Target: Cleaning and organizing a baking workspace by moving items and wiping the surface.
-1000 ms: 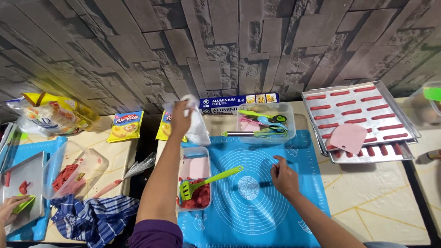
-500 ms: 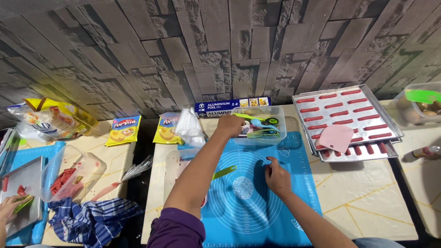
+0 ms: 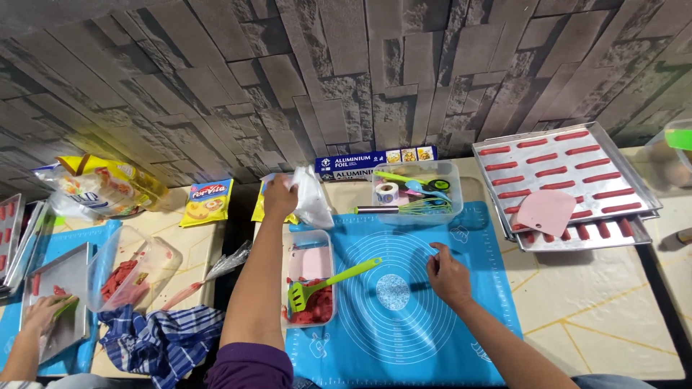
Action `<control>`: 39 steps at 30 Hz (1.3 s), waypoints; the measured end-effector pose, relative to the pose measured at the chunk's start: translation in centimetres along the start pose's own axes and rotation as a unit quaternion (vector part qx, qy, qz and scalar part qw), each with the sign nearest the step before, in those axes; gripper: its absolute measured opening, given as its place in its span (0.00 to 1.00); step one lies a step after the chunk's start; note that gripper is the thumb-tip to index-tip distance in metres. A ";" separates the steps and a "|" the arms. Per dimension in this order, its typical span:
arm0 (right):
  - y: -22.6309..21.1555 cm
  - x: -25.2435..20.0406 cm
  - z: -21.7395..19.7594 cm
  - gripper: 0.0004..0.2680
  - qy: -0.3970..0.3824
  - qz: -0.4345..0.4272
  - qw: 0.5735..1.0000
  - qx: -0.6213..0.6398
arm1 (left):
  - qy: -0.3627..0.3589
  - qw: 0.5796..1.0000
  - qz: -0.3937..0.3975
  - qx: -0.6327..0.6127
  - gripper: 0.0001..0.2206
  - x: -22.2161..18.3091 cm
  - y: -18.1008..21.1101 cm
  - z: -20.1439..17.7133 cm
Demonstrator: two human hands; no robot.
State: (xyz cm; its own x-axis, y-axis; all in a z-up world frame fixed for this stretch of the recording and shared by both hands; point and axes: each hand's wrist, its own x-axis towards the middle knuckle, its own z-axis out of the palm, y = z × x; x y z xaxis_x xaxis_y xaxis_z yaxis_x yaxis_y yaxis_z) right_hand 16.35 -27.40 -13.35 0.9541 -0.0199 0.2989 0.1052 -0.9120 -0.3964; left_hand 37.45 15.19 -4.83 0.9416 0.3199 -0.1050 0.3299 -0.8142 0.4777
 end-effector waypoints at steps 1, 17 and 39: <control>0.0 -0.1 0.2 0.11 -0.001 0.001 1.000 0.001 | -0.001 1.000 0.000 0.001 0.21 0.3 -1.4 1.0; -0.3 0.1 -0.1 0.10 -0.005 0.004 1.000 -0.021 | -0.050 0.996 -0.049 0.055 0.23 1.2 -2.0 5.6; -0.1 1.4 -3.5 0.09 -0.072 0.153 0.917 0.361 | 0.131 0.921 0.197 -0.309 0.08 -29.1 11.8 -9.6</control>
State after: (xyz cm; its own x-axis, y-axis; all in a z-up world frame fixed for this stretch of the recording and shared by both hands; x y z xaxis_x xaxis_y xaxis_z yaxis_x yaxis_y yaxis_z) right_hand 16.66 -28.79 -9.88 0.9915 -0.1282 -0.0201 -0.0658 -0.3634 -0.9293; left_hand 13.27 0.93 12.24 0.9052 0.2302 0.3573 -0.2107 -0.4870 0.8476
